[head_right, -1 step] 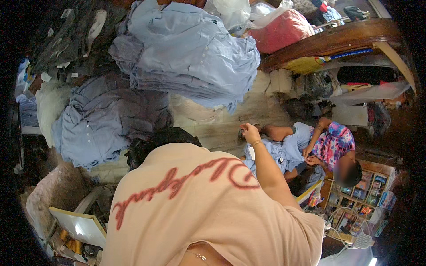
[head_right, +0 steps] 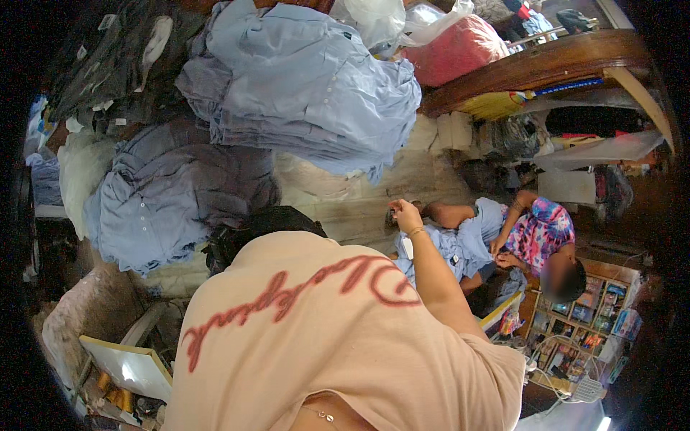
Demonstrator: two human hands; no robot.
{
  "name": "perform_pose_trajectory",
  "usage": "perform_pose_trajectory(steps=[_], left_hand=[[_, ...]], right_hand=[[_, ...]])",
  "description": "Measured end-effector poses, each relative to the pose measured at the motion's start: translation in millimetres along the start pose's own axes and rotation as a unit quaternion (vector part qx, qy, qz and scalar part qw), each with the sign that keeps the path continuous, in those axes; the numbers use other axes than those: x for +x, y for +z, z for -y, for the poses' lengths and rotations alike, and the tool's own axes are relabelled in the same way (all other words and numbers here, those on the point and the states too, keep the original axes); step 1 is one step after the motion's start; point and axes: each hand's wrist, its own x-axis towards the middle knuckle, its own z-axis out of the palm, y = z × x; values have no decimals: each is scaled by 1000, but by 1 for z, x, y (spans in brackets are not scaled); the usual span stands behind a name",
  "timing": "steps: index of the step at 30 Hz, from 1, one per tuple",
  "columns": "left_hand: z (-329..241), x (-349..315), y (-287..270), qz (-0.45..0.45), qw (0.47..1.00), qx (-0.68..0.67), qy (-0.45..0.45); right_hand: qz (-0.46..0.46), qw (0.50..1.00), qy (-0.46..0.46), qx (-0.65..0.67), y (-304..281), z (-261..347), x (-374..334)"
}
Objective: The person buttons several light blue shirts from a pile, trims loose threads with snips, and places the shirts into a stack.
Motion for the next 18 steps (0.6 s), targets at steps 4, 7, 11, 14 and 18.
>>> perform_pose_trajectory(steps=[4, 7, 11, 14, 18], left_hand=[[0, 3, 0, 3, 1000, -2, 5], [0, 3, 0, 4, 1000, 5, -1], [-5, 1, -8, 1, 1000, 13, -7], [-16, -2, -14, -5, 999, 27, -37], [-38, -2, -33, -25, 994, 52, -92]], right_hand=[[-19, 999, 10, 34, 0, -22, 2], [-30, 999, 9, 11, -6, -9, 4], [-232, 959, -162, -7, -37, 16, 20], [-192, 873, -101, 436, -90, 144, 12], [-81, 904, -191, 375, -119, 258, -16]])
